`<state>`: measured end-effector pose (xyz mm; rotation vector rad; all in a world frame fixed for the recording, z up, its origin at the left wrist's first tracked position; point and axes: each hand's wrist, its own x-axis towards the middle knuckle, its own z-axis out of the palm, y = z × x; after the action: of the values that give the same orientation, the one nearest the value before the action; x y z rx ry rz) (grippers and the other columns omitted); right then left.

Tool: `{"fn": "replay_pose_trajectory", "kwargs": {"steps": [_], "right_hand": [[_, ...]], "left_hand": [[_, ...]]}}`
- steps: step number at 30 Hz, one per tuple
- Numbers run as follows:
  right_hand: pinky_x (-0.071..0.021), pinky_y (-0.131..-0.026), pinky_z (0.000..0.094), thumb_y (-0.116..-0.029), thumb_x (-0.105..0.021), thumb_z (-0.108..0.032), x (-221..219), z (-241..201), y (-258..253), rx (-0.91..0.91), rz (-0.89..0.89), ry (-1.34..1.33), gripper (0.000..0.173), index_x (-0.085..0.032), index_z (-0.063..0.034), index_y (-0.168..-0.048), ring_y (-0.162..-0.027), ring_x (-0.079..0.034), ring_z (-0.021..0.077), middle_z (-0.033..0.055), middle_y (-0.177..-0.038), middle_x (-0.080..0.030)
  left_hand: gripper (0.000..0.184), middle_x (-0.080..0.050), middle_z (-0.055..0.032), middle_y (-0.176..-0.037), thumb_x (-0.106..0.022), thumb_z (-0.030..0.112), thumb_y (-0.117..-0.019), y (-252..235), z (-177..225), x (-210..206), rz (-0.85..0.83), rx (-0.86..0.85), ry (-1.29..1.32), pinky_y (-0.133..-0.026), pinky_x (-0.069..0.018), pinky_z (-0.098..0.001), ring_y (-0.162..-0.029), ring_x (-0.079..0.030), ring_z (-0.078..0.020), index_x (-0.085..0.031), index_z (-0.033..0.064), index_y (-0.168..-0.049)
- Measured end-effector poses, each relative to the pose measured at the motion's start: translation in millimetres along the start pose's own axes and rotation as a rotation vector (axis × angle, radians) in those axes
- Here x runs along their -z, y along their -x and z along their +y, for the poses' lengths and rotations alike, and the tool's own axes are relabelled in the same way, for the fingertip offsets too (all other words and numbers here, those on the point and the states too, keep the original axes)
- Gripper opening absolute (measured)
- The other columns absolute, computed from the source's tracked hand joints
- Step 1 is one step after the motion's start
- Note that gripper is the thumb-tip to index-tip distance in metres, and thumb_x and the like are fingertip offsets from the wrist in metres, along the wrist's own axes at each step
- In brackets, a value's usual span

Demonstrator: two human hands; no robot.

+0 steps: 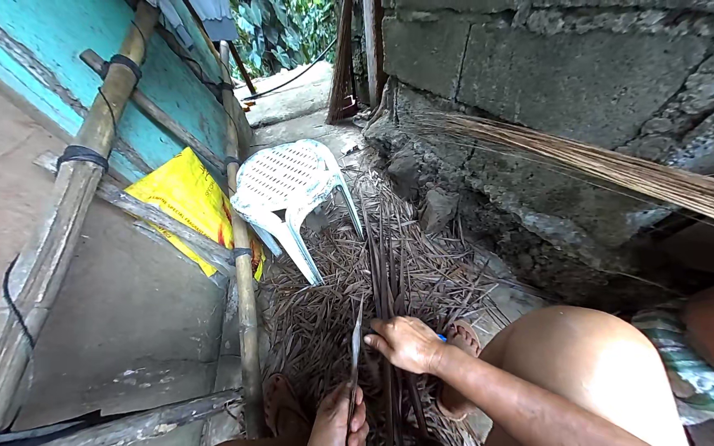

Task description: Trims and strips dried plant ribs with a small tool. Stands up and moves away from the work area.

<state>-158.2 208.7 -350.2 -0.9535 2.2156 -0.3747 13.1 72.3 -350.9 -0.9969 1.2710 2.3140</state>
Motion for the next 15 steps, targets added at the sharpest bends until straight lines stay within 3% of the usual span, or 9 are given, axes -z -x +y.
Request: {"fn": "replay_pose_trajectory", "kwargs": {"steps": [4, 6, 8, 10, 11, 13, 15], "right_hand": [[-0.0478, -0.098, 0.0633, -0.1106, -0.032, -0.048, 20.8, 19.7, -11.4, -0.266, 0.118, -0.101, 0.057, -0.060, -0.0027, -0.131, -0.119, -0.063, 0.0442, 0.0258, -0.121, -0.067], [-0.0477, -0.098, 0.0610, -0.1113, -0.033, -0.046, 30.4, 30.8, -12.5, -0.324, 0.204, -0.240, 0.054, -0.062, -0.0019, -0.127, -0.116, -0.064, 0.0409, 0.0244, -0.118, -0.067], [-0.0495, -0.083, 0.0520, -0.1121, -0.037, -0.039, 27.9, 33.2, -9.9, -0.260, 0.258, -0.481, 0.048, -0.064, 0.0008, -0.116, -0.090, -0.064, 0.0321, 0.0193, -0.098, -0.065], [-0.0433, -0.055, 0.0301, -0.1120, -0.038, -0.038, 14.5, 21.1, -1.3, -0.191, 0.149, -0.745, 0.044, -0.063, -0.0027, -0.120, -0.056, -0.048, 0.0120, 0.0025, -0.072, -0.052], [-0.0393, -0.048, 0.0247, -0.1116, -0.039, -0.039, 7.8, 12.5, 5.0, -0.171, 0.030, -0.851, 0.041, -0.060, -0.0061, -0.126, -0.049, -0.043, 0.0077, -0.0019, -0.068, -0.048], [-0.0368, -0.046, 0.0233, -0.1110, -0.042, -0.038, -4.3, -0.5, 12.5, -0.127, -0.161, -0.933, 0.039, -0.054, -0.0114, -0.137, -0.048, -0.041, 0.0072, -0.0027, -0.068, -0.045], [-0.0353, -0.044, 0.0221, -0.1113, -0.043, -0.036, -14.0, -5.8, 9.6, -0.087, -0.208, -0.959, 0.036, -0.054, -0.0130, -0.136, -0.046, -0.039, 0.0066, -0.0030, -0.068, -0.043]], "left_hand": [[0.035, -0.044, 0.0056, -0.058, -0.026, 0.019, -0.1139, 6.1, -3.5, -1.3, 0.023, -0.037, -0.137, -0.037, -0.0340, -0.0130, -0.040, -0.038, 0.0000, -0.052, 0.0083, -0.092], [0.034, -0.047, 0.0048, -0.057, -0.029, 0.018, -0.1137, 7.6, -5.7, -0.3, 0.042, -0.064, -0.175, -0.038, -0.0355, -0.0135, -0.040, -0.041, -0.0004, -0.053, 0.0070, -0.093], [0.033, -0.049, 0.0029, -0.057, -0.030, 0.017, -0.1137, 6.9, -4.1, 1.0, 0.077, -0.084, -0.195, -0.039, -0.0389, -0.0151, -0.041, -0.044, -0.0023, -0.054, 0.0053, -0.095], [0.031, -0.051, 0.0007, -0.058, -0.032, 0.017, -0.1133, 5.7, -1.1, 1.5, 0.098, -0.100, -0.198, -0.040, -0.0426, -0.0169, -0.042, -0.048, -0.0047, -0.055, 0.0039, -0.097], [0.030, -0.052, -0.0003, -0.058, -0.033, 0.016, -0.1132, 5.1, 0.0, 1.1, 0.107, -0.105, -0.198, -0.040, -0.0441, -0.0177, -0.042, -0.050, -0.0057, -0.055, 0.0032, -0.098], [0.028, -0.055, -0.0022, -0.059, -0.034, 0.015, -0.1128, 4.3, 0.6, -0.6, 0.116, -0.110, -0.205, -0.042, -0.0473, -0.0197, -0.044, -0.053, -0.0078, -0.056, 0.0021, -0.101], [0.027, -0.059, -0.0041, -0.062, -0.035, 0.014, -0.1123, 4.7, 0.0, -1.4, 0.100, -0.121, -0.208, -0.046, -0.0516, -0.0226, -0.048, -0.058, -0.0105, -0.057, 0.0014, -0.105]]}}
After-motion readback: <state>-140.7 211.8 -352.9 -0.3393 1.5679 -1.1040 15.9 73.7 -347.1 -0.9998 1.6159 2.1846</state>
